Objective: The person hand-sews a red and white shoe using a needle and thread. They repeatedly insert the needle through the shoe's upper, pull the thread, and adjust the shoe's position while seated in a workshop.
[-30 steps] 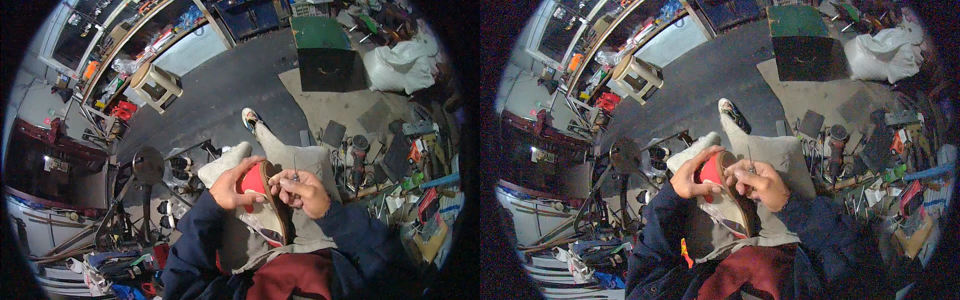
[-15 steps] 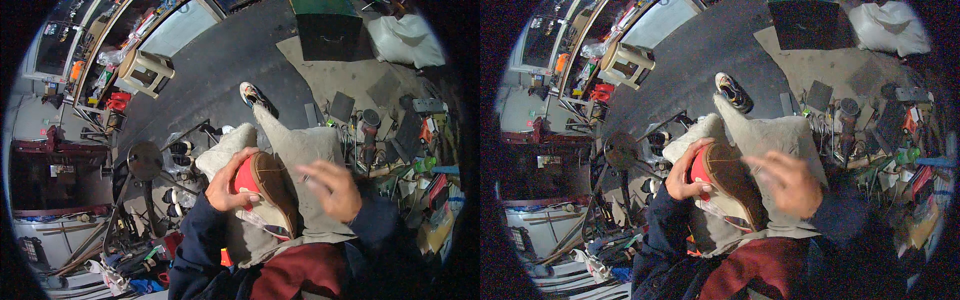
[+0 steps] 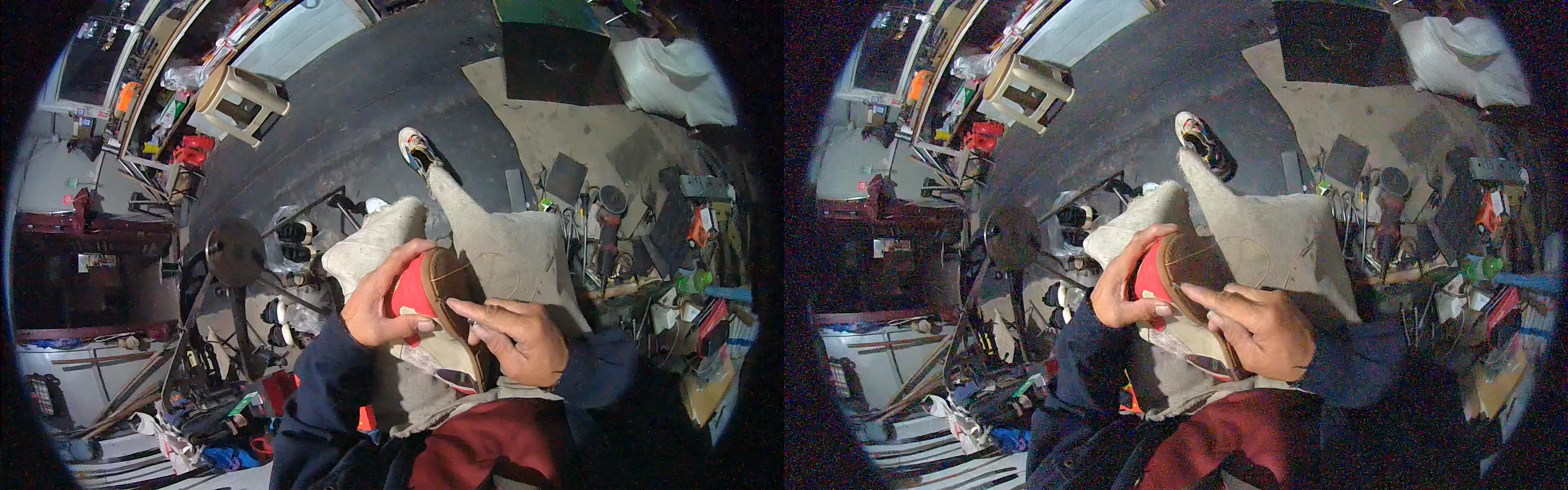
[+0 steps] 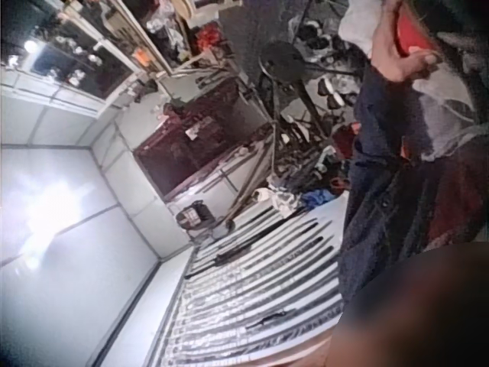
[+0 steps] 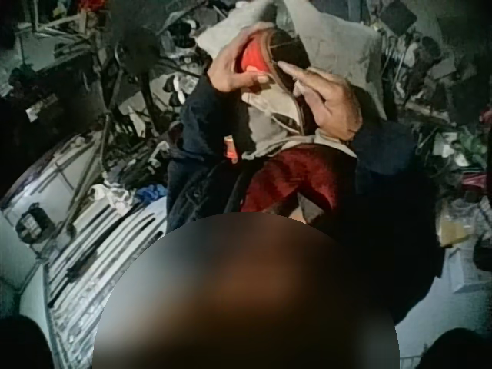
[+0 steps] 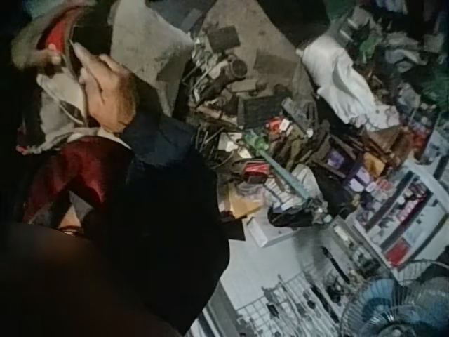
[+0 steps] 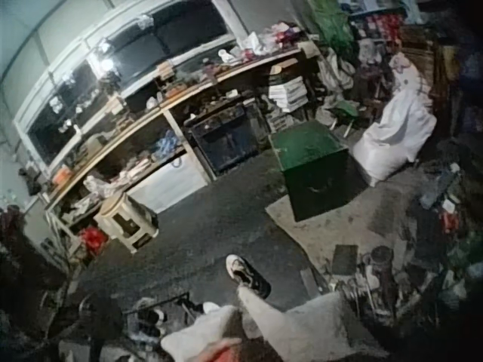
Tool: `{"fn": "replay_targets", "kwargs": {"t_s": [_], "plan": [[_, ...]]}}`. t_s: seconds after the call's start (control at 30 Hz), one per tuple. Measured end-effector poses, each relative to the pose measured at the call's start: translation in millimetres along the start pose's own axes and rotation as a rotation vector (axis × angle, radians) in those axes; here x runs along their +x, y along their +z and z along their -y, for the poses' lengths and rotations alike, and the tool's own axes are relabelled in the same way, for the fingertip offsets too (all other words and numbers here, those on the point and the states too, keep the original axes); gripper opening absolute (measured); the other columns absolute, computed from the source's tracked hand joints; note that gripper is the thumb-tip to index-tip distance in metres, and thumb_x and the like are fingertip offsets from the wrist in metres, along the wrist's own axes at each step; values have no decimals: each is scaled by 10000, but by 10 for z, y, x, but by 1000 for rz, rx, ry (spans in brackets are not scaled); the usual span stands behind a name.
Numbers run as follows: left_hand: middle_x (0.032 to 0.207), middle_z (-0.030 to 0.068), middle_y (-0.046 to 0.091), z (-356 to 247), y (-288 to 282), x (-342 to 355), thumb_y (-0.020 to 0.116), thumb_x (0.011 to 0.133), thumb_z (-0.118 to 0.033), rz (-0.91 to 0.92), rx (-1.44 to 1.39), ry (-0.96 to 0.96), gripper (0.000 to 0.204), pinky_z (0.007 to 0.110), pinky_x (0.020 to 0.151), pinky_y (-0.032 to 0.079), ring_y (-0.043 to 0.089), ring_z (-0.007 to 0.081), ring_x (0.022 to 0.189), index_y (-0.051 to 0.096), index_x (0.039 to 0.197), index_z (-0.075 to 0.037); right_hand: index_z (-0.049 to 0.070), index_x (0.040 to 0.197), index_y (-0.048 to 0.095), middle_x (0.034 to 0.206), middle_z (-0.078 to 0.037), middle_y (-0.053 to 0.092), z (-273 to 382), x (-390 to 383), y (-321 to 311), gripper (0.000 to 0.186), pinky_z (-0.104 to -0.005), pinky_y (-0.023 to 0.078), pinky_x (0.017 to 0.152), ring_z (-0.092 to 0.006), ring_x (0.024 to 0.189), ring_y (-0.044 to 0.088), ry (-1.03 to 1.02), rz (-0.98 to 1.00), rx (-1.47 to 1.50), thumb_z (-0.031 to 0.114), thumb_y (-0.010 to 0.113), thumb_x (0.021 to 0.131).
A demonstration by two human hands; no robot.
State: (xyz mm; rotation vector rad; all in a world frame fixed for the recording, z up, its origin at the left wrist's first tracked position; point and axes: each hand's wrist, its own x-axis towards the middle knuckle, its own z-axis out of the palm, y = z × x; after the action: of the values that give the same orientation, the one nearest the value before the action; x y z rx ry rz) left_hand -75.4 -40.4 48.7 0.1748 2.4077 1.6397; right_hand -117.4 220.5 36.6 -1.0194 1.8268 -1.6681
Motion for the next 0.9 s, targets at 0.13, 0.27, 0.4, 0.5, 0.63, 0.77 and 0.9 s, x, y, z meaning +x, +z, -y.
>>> {"fn": "replay_targets", "kwargs": {"t_s": [0.13,0.27,0.4,0.5,0.63,0.77,0.9], "plan": [[1327,188,555,3,6,27,806,764,-449,-8,-28,65,891,377,1054,402,543,318,1257,418,1444,-23,41,1387,562,783,-123,626,115,16,-36,448,-338,504,680,-231,696,633,74,24,-35,2,518,943],[1221,234,616,-13,-21,87,771,791,-505,8,130,106,873,407,972,463,607,401,1149,424,1443,-41,62,1371,584,765,-146,628,281,101,-213,463,-338,507,647,-227,659,634,99,93,-166,-22,513,922],[1164,249,641,-46,-56,115,761,786,-521,39,215,70,865,438,918,488,624,438,1077,431,1440,-61,83,1337,619,722,-149,632,456,380,-528,450,-336,504,617,-227,626,633,286,375,-381,-29,505,916],[1171,255,638,-49,-79,109,760,777,-524,27,241,51,856,443,910,493,623,433,1077,452,1426,-58,81,1296,647,716,-131,672,547,748,-680,375,-345,512,634,-210,652,658,350,571,-343,27,524,946],[1151,257,647,39,-112,98,769,761,-510,-33,189,68,833,440,899,504,626,433,1064,503,1385,-26,72,1231,686,782,-139,711,578,1162,-655,309,-332,527,685,-187,713,690,429,749,-362,47,562,949],[1138,247,657,208,-157,82,787,739,-482,-72,91,84,819,435,872,516,639,427,1033,536,1347,5,47,1129,711,832,-183,705,544,1311,-470,279,-378,533,695,-285,751,697,361,671,-300,6,607,874],[1126,239,665,352,-202,87,803,724,-426,-68,86,94,787,429,849,527,653,416,997,550,1327,12,19,1057,722,888,-197,716,528,1415,-384,250,-396,541,735,-338,813,709,431,652,-301,-21,622,832]]}}
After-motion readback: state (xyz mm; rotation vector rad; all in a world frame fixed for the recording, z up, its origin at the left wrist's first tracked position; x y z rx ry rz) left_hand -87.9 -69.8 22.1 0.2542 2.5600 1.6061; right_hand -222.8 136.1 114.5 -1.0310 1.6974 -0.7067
